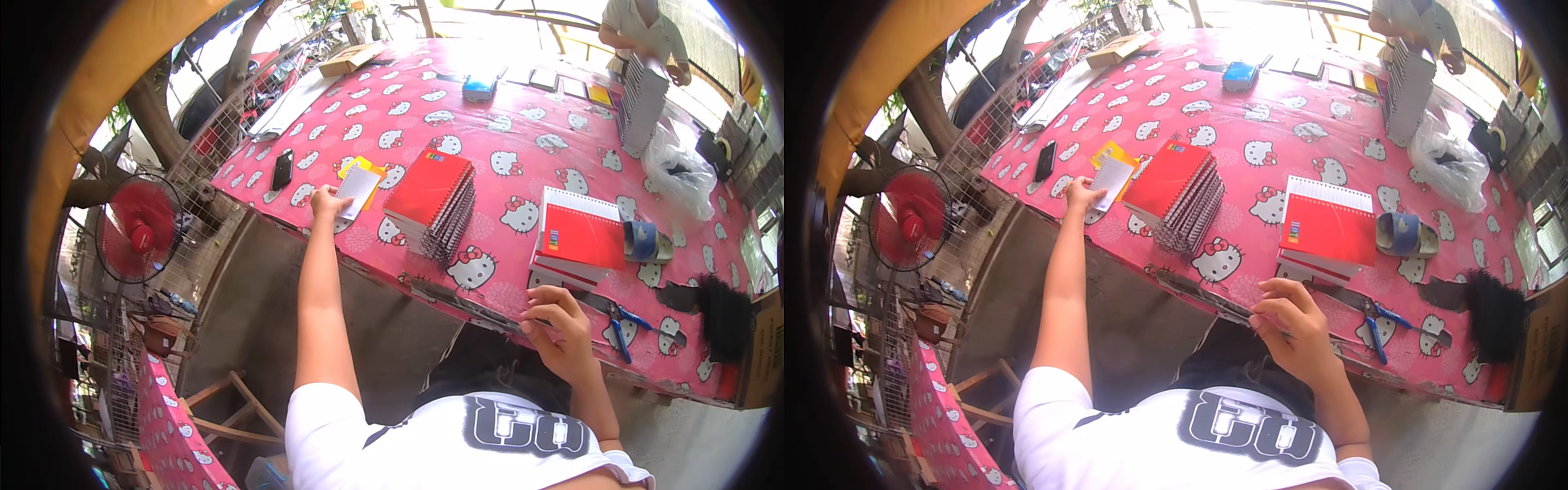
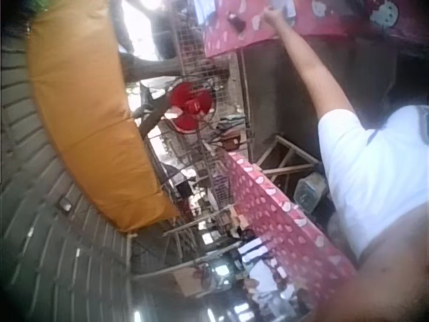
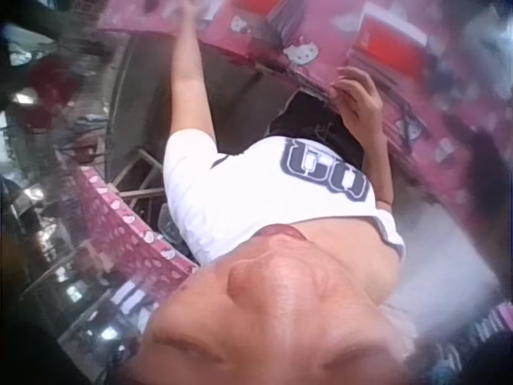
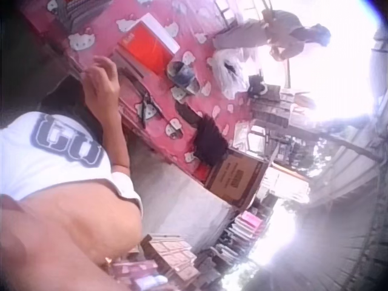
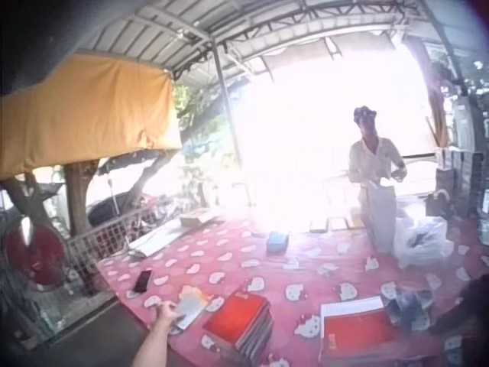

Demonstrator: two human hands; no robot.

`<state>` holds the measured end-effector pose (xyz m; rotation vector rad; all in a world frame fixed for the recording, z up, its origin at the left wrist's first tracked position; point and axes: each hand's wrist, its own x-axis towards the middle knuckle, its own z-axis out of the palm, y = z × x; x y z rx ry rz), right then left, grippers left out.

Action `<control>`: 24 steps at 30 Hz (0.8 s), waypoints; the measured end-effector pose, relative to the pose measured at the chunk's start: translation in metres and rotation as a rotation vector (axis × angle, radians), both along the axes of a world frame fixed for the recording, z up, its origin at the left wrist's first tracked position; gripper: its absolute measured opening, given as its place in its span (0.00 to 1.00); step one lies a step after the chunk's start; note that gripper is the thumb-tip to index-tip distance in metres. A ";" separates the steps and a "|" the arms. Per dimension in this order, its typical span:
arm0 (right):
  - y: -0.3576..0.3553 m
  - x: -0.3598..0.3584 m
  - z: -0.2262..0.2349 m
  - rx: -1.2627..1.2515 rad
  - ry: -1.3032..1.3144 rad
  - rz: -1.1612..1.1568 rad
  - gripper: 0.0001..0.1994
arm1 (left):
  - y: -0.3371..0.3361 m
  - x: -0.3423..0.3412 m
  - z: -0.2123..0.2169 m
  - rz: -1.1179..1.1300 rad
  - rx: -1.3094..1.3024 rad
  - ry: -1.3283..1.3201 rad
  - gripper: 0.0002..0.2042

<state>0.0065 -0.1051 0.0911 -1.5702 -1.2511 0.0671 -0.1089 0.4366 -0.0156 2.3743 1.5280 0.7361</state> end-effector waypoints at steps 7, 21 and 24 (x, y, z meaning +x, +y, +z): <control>-0.033 0.006 -0.007 0.004 0.012 -0.059 0.06 | 0.037 -0.028 0.037 -0.154 -0.164 -0.157 0.19; 0.002 -0.009 0.050 0.232 -0.096 -0.131 0.12 | -0.303 0.004 0.219 -1.235 0.767 -0.410 0.12; -0.015 0.001 0.043 0.318 -0.394 -0.172 0.14 | -0.354 0.021 0.214 -1.375 0.498 -0.444 0.10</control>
